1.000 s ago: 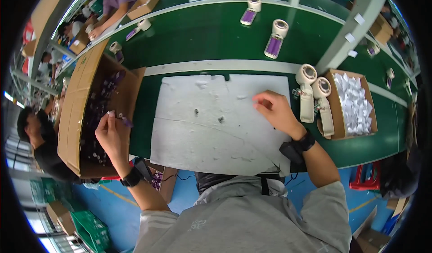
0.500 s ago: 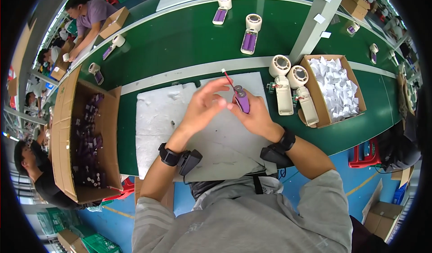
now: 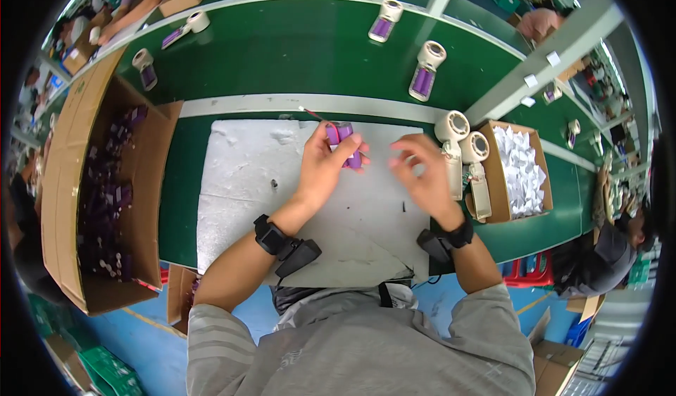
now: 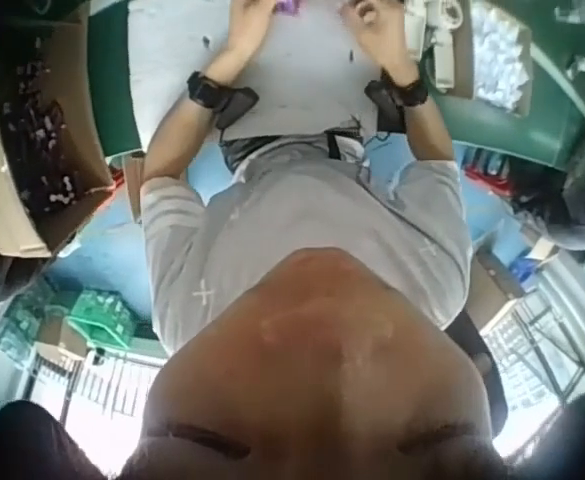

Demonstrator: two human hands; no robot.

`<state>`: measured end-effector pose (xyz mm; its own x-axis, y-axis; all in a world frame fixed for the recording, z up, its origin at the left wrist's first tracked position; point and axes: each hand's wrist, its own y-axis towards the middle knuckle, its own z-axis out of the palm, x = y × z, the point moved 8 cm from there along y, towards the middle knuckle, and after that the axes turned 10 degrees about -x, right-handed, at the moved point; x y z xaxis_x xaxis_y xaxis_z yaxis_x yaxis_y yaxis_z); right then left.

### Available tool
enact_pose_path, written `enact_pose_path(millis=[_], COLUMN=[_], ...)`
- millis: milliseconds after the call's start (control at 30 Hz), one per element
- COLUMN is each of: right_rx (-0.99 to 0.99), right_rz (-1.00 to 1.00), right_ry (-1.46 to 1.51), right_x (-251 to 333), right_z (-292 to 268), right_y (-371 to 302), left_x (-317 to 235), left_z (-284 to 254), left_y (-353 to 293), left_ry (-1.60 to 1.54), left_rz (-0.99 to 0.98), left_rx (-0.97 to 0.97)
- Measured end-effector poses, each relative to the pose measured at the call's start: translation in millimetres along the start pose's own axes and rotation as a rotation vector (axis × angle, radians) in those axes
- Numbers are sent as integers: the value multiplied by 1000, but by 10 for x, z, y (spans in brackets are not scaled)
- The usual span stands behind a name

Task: The person assembles a handheld fan by connecting a battery pack to a circuit board and fitting the components into the housing. They then place the battery pack into the handle compartment and set the unit on the conveyor belt.

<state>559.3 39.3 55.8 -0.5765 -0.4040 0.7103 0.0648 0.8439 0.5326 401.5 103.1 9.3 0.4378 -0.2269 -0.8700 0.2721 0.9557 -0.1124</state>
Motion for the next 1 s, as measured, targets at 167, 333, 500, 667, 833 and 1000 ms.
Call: enact_pose_path(millis=[167, 333, 500, 667, 833, 1000], right_rx=[-174, 173, 357, 272, 330, 117], right_rz=[-19, 109, 233, 130, -72, -202], right_ry=[-407, -864, -897, -416, -631, -299], right_x=[41, -644, -797, -18, 413, 587], right_z=[-613, -753, -692, -87, 687, 539], right_y=[481, 585, 678, 783, 464, 456], left_x=[-239, -387, -437, -544, -474, -627], left_z=[-264, -437, -442, -409, -268, -67], left_y=[133, 191, 243, 185, 104, -41], left_ry=[116, -94, -300, -358, -259, 0], left_rz=[33, 87, 107, 126, 148, 362], left_rx=[-153, -256, -220, -116, -52, 69])
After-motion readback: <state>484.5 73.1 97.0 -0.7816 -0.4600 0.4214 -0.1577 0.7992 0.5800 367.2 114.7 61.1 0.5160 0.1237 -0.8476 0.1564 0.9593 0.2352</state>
